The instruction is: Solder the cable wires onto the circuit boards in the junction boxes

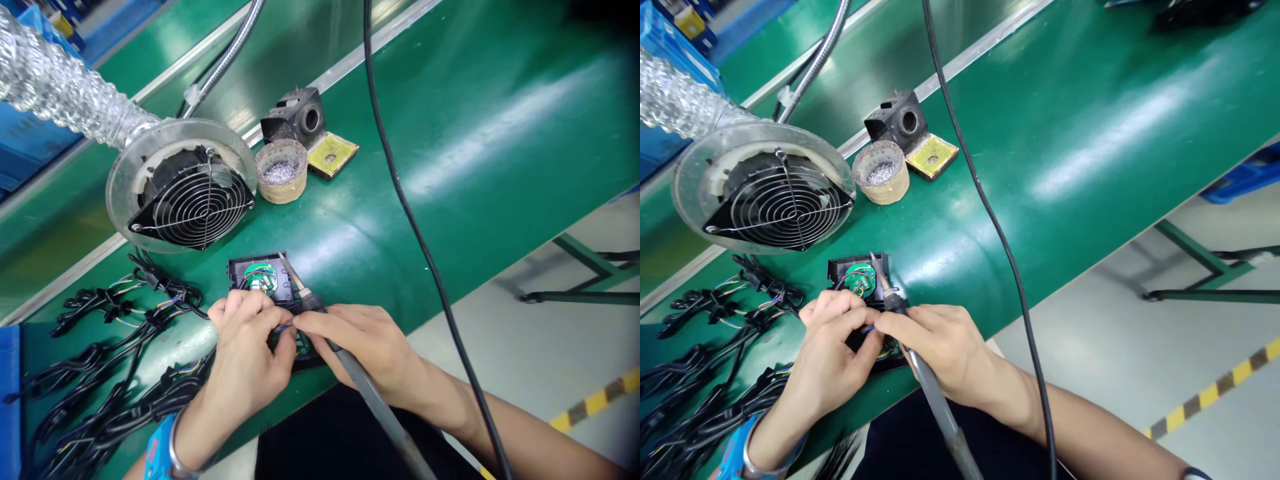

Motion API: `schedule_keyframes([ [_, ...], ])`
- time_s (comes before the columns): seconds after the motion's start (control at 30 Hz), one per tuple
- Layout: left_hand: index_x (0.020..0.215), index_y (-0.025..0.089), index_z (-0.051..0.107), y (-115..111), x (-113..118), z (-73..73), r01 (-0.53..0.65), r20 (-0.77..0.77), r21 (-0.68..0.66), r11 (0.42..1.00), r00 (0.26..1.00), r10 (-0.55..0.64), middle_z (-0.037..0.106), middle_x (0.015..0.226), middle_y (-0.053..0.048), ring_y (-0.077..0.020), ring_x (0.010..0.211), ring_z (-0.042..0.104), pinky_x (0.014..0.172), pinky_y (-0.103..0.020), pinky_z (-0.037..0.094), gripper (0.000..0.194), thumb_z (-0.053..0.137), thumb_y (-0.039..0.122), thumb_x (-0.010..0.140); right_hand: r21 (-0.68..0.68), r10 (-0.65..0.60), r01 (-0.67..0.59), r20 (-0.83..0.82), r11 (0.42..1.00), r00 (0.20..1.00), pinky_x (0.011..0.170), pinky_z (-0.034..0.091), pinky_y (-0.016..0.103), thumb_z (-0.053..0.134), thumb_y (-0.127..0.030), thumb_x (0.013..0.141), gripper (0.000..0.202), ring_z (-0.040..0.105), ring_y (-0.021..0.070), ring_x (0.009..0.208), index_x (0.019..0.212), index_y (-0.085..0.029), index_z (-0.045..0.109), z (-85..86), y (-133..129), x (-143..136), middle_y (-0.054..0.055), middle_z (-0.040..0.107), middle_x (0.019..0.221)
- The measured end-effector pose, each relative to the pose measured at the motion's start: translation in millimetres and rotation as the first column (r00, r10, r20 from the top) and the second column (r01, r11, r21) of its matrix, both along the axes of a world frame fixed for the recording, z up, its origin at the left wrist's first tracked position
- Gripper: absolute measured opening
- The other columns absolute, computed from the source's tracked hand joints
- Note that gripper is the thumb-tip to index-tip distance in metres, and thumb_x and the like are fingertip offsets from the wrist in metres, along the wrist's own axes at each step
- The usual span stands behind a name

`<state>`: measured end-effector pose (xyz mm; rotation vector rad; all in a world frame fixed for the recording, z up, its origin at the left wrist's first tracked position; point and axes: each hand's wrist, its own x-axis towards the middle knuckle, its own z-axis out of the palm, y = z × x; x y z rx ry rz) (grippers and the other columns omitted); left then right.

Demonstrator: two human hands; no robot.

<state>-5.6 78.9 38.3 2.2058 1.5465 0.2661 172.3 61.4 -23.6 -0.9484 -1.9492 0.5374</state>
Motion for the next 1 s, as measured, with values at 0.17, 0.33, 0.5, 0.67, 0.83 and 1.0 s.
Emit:
schedule_keyframes([
  [0.17, 0.073, 0.025, 0.068, -0.7, 0.9, -5.2, 0.004, -0.057, 0.068, 0.998, 0.998, 0.0, 0.06, 0.075, 0.0, -0.0213, 0.085, 0.048, 0.079, -0.043, 0.027, 0.013, 0.06, 0.02, 0.082, -0.096, -0.046, 0.041, -0.051, 0.994, 0.998, 0.069, 0.055, 0.026, 0.058, -0.005, 0.085, 0.03, 0.065, 0.0138, 0.074, 0.112, -0.018, 0.058, 12.4, -3.4, 5.7, 0.005, 0.071, 0.095],
  [0.33, 0.072, 0.025, 0.069, -0.3, 3.0, -4.7, -0.016, -0.058, 0.089, 0.996, 0.998, 0.021, 0.06, 0.074, -0.001, -0.0207, 0.083, 0.049, 0.079, -0.041, 0.028, 0.013, 0.061, 0.021, 0.082, -0.109, -0.098, 0.09, -0.07, 0.99, 0.993, 0.059, 0.054, 0.027, 0.052, -0.004, 0.088, 0.039, 0.064, 0.014, 0.066, 0.123, -0.021, 0.056, 31.3, -12.7, 28.5, 0.003, 0.072, 0.089],
  [0.5, 0.071, 0.024, 0.069, -0.1, 3.4, -4.1, -0.022, -0.035, 0.098, 0.995, 0.999, 0.026, 0.06, 0.073, -0.001, -0.0203, 0.082, 0.049, 0.078, -0.04, 0.028, 0.012, 0.063, 0.02, 0.081, -0.143, -0.048, 0.045, -0.02, 0.989, 0.999, 0.055, 0.054, 0.03, 0.051, -0.022, 0.091, 0.031, 0.066, 0.0186, 0.069, 0.119, -0.019, 0.064, 48.1, -27.9, 56.8, 0.008, 0.068, 0.084],
  [0.67, 0.071, 0.024, 0.069, -0.6, 3.4, -4.6, -0.019, -0.038, 0.107, 0.994, 0.999, 0.024, 0.061, 0.074, -0.001, -0.0203, 0.082, 0.049, 0.078, -0.041, 0.028, 0.013, 0.062, 0.019, 0.081, -0.119, -0.033, 0.028, -0.046, 0.993, 0.998, 0.047, 0.046, 0.031, 0.052, -0.011, 0.08, 0.028, 0.058, 0.0166, 0.053, 0.104, -0.019, 0.064, 43.5, -27.5, 45.8, 0.003, 0.061, 0.064],
  [0.83, 0.071, 0.024, 0.068, 0.0, 3.5, -5.2, -0.025, -0.045, 0.105, 0.994, 0.999, 0.03, 0.061, 0.074, -0.001, -0.0203, 0.082, 0.049, 0.078, -0.041, 0.028, 0.013, 0.061, 0.02, 0.082, -0.102, -0.009, 0.005, -0.038, 0.995, 0.999, 0.045, 0.042, 0.028, 0.05, -0.008, 0.077, 0.028, 0.054, 0.0133, 0.054, 0.102, -0.016, 0.061, 35.8, -22.0, 32.4, 0.003, 0.059, 0.069],
  [1.0, 0.071, 0.024, 0.069, 0.4, 3.0, -6.1, -0.02, -0.045, 0.104, 0.994, 0.999, 0.025, 0.061, 0.074, -0.001, -0.0205, 0.082, 0.049, 0.079, -0.041, 0.028, 0.013, 0.062, 0.02, 0.081, -0.093, 0.006, -0.011, -0.054, 0.996, 0.999, 0.048, 0.045, 0.028, 0.049, -0.006, 0.076, 0.03, 0.055, 0.0133, 0.055, 0.101, -0.015, 0.062, 33.7, -21.2, 33.1, 0.003, 0.059, 0.069],
])
